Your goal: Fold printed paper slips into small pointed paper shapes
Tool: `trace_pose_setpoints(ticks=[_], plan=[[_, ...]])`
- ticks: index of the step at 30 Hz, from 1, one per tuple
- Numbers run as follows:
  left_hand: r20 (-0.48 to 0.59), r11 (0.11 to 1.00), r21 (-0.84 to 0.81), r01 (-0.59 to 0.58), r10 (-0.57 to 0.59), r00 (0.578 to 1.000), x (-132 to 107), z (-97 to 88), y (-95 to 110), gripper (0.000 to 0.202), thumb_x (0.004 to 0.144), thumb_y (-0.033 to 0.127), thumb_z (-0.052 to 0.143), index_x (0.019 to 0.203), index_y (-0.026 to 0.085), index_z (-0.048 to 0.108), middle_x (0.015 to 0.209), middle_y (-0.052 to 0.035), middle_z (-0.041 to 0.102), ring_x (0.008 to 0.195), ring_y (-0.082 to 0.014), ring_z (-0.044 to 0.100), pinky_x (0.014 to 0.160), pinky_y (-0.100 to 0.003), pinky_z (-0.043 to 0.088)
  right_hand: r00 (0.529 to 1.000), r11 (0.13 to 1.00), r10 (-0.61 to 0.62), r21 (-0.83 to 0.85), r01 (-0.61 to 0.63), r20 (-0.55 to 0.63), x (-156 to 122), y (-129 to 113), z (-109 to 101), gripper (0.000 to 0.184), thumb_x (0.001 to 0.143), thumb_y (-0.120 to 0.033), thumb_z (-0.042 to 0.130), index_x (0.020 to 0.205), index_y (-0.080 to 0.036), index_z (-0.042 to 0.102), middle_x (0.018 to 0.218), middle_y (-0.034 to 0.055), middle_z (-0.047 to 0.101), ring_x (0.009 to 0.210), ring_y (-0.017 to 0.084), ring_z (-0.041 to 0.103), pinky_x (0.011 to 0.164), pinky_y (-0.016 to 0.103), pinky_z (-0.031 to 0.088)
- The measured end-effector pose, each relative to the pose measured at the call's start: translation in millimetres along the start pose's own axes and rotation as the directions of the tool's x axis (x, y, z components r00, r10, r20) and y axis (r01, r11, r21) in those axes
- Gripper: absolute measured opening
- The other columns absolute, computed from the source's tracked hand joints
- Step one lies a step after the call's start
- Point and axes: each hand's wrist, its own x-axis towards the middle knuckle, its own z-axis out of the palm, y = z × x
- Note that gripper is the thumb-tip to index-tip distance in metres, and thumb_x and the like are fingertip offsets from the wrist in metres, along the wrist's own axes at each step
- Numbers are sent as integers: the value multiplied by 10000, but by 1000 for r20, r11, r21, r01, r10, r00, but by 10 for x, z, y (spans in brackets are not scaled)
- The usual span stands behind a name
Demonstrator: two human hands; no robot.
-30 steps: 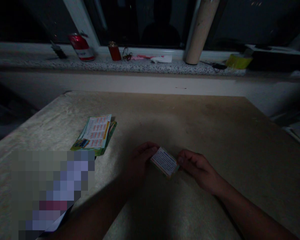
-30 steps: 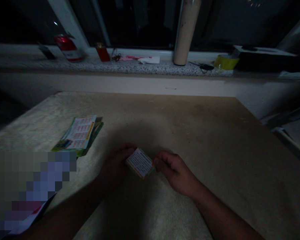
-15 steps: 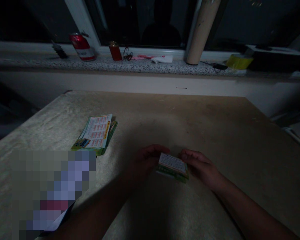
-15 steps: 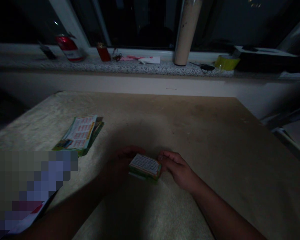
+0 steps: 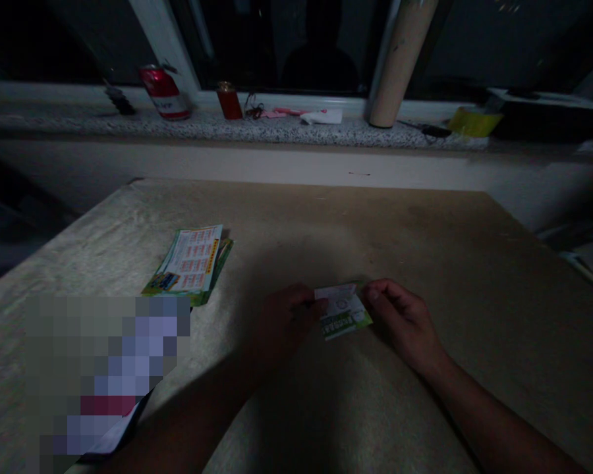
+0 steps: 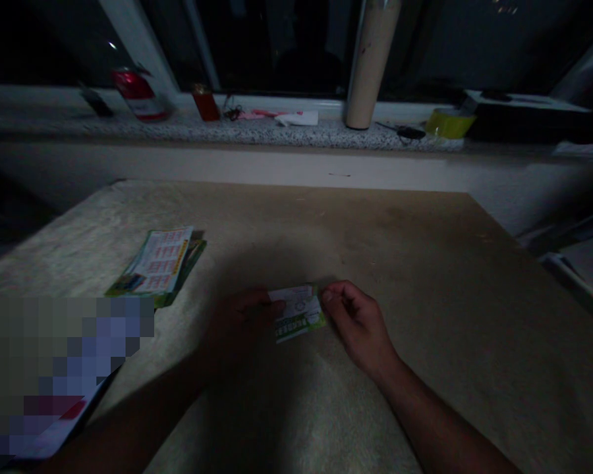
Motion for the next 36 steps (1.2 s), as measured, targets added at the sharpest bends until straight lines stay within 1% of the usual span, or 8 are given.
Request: trace_pose_setpoints(ticks=[9,14,17,19,23,27,31,36], plan=[[102,1000,14,7,-9,995,15,29,-64,311,888,439,588,825,166,723,805,-37,715,743,-181,655,665,-273,486,995,1000,16,-17,-14,99,1,-24,62,182,829,-360,744,816,-204,650,707,-16,647,645,123,592,597,231,472],[97,994,109,18,-29,995,3,31,-71,317,893,449,594,801,163,694,741,-17,680,680,-168,628,606,-266,443,998,996,-17,-82,23,67,10,32,64,163,843,-346,721,829,-201,649,703,-13,643,626,126,602,579,236,487],[76,939,328,-100,79,994,9,38,-103,309,899,432,606,763,161,665,756,-23,647,718,-177,599,656,-292,429,992,961,-127,-248,124,1,15,47,32,163,873,-340,689,959,-204,662,772,8,651,694,152,629,635,273,519],[93,877,436,-201,178,979,23,47,-135,266,910,382,610,769,164,662,802,-32,640,798,-195,587,734,-319,430,958,868,-285,-424,259,2,6,20,0,172,883,-312,681,1018,-207,656,842,27,654,775,171,640,704,302,531],[161,789,543,-288,239,958,48,49,-181,212,903,317,643,754,168,665,808,-34,625,847,-211,557,806,-353,414,819,604,-500,-565,562,281,-42,-70,-31,256,859,-283,724,1093,-209,649,1037,75,684,972,210,646,837,341,536],[195,768,570,-292,219,956,50,38,-185,213,918,320,633,774,169,673,821,-37,629,856,-214,554,818,-362,410,707,438,-450,-555,707,546,-89,-93,5,238,865,-325,727,1076,-220,694,1088,69,705,1040,239,642,915,392,521],[194,763,563,-318,252,948,48,48,-189,201,906,303,655,754,172,668,800,-29,622,854,-209,556,841,-361,406,713,385,-332,-601,700,617,-103,-84,37,160,963,-268,590,1012,-228,737,1064,65,713,1020,229,648,887,379,537],[206,758,555,-342,273,940,60,54,-215,205,897,323,666,757,174,662,802,-28,627,847,-206,560,819,-352,409,755,453,-279,-612,648,593,-79,-92,34,194,986,-238,533,1034,-211,719,1023,68,712,987,217,641,873,367,545]])
